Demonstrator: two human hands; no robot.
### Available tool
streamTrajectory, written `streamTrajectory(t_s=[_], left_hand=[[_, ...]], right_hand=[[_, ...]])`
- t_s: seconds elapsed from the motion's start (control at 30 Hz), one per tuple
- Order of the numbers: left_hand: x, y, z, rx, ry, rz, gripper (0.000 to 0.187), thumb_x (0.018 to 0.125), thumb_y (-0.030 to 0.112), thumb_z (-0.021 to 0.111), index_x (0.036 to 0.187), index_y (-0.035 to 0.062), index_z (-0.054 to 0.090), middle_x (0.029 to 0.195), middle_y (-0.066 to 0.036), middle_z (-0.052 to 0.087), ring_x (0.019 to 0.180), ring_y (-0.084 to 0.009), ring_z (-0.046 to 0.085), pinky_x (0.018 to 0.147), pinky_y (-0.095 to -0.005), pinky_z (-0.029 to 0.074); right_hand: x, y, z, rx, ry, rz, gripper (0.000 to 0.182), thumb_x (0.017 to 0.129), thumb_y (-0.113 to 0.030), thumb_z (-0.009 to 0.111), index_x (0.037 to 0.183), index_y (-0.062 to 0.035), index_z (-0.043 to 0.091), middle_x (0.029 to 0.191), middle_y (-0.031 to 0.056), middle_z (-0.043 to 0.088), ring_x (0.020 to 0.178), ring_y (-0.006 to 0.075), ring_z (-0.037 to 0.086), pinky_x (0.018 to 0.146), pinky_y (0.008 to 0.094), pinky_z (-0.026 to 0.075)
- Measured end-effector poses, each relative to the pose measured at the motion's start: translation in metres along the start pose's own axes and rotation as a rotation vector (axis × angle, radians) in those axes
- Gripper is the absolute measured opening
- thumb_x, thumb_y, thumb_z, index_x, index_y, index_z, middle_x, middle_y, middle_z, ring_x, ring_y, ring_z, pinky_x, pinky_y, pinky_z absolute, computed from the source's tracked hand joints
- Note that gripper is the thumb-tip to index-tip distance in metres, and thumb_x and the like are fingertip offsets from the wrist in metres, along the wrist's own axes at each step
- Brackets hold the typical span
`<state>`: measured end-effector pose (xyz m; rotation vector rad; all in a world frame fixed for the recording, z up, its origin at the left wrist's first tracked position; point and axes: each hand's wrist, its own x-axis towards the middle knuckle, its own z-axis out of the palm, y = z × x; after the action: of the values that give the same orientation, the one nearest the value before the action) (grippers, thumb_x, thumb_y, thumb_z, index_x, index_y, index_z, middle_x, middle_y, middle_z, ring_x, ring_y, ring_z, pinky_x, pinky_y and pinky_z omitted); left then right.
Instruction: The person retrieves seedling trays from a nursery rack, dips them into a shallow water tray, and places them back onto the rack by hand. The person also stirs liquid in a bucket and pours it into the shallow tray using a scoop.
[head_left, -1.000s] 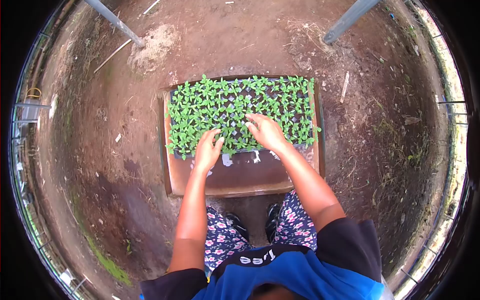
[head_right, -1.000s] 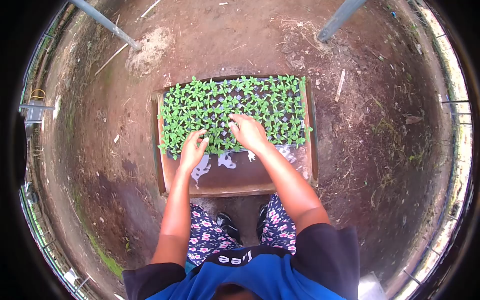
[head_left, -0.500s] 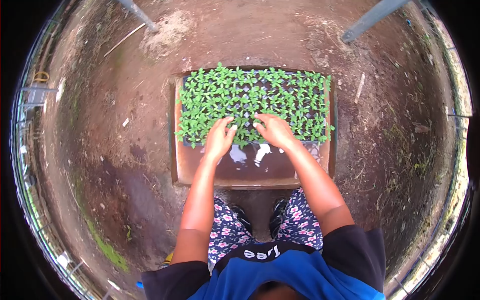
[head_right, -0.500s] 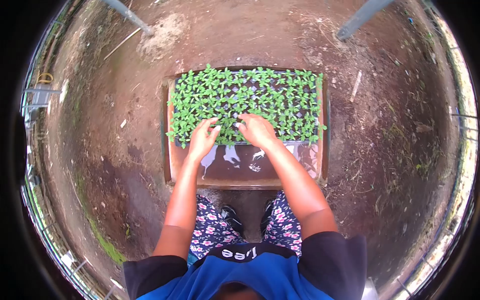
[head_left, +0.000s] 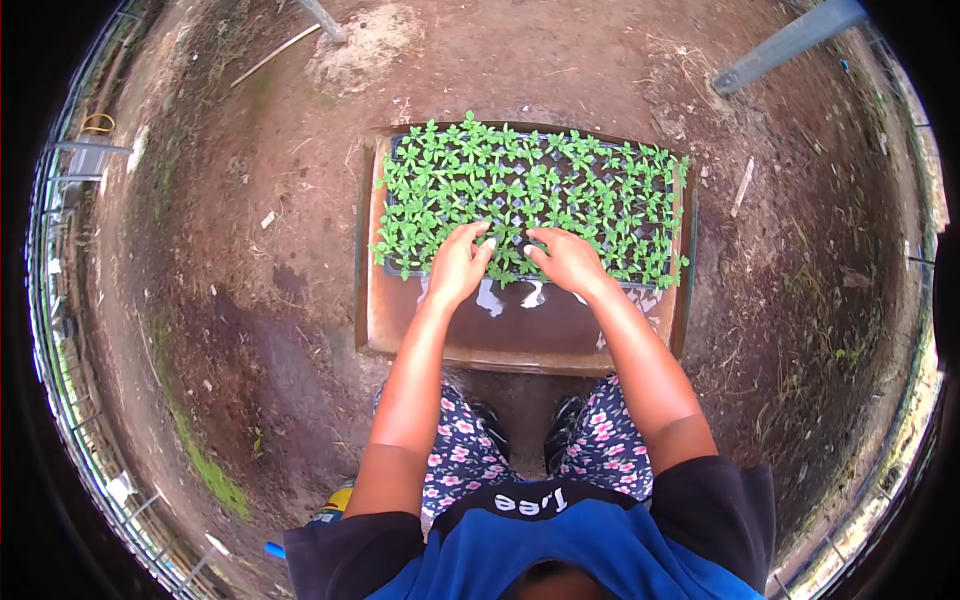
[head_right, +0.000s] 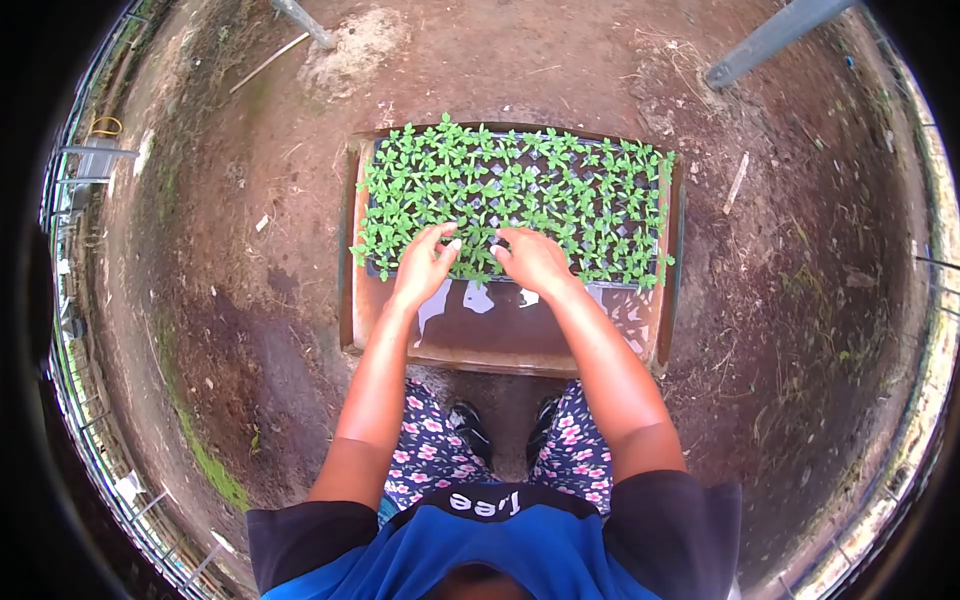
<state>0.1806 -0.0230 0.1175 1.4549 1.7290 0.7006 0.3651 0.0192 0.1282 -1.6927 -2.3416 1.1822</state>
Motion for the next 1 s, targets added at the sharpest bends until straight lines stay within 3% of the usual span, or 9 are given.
streamTrajectory(t_s=[0.1, 0.13, 0.43, 0.57, 1.0], left_hand=[[0.001, 0.002, 0.001, 0.005, -0.003, -0.013, 0.032, 0.078, 0.017, 0.055, 0.107, 0.0048, 0.052, 0.098, -0.008, 0.055, 0.071, -0.0151, 0.053, 0.064, -0.0267, 0.043], [0.001, 0.002, 0.001, -0.015, -0.008, -0.012, 0.031, 0.078, 0.019, 0.054, 0.106, 0.0038, 0.052, 0.1, -0.011, 0.054, 0.07, -0.0205, 0.054, 0.069, -0.0305, 0.044], [0.005, -0.003, 0.009, -0.016, 0.005, 0.061, 0.029, 0.077, 0.015, 0.056, 0.104, 0.0056, 0.054, 0.095, -0.008, 0.056, 0.064, -0.0147, 0.052, 0.063, -0.0266, 0.043], [0.005, -0.001, 0.007, 0.015, -0.049, 0.034, 0.03, 0.079, 0.013, 0.055, 0.108, 0.0042, 0.052, 0.1, -0.009, 0.055, 0.072, -0.0133, 0.053, 0.066, -0.0263, 0.044], [0.002, 0.002, 0.01, 0.031, -0.03, 0.018, 0.03, 0.076, 0.013, 0.056, 0.105, 0.0043, 0.052, 0.097, -0.009, 0.056, 0.065, -0.0161, 0.052, 0.063, -0.0282, 0.044]], right_hand=[[0.0, -0.001, -0.002, 0.014, -0.008, -0.003, 0.038, 0.08, -0.031, 0.048, 0.11, -0.0081, 0.051, 0.111, 0.0133, 0.052, 0.103, 0.027, 0.049, 0.087, 0.0364, 0.038], [0.0, 0.002, 0.001, -0.001, 0.012, -0.018, 0.037, 0.08, -0.031, 0.048, 0.109, -0.0084, 0.052, 0.11, 0.0129, 0.053, 0.102, 0.0269, 0.049, 0.086, 0.0364, 0.039], [-0.004, 0.003, -0.003, -0.022, 0.053, -0.001, 0.034, 0.079, -0.03, 0.049, 0.104, -0.0072, 0.054, 0.1, 0.0134, 0.057, 0.094, 0.0279, 0.053, 0.079, 0.0391, 0.042], [-0.006, 0.001, -0.006, -0.006, 0.036, 0.02, 0.034, 0.079, -0.03, 0.049, 0.105, -0.0071, 0.054, 0.099, 0.0139, 0.057, 0.095, 0.0282, 0.053, 0.08, 0.0387, 0.042], [-0.007, -0.001, -0.005, -0.007, 0.016, 0.021, 0.033, 0.08, -0.029, 0.049, 0.105, -0.0085, 0.053, 0.101, 0.012, 0.056, 0.096, 0.0267, 0.052, 0.081, 0.0376, 0.041]])
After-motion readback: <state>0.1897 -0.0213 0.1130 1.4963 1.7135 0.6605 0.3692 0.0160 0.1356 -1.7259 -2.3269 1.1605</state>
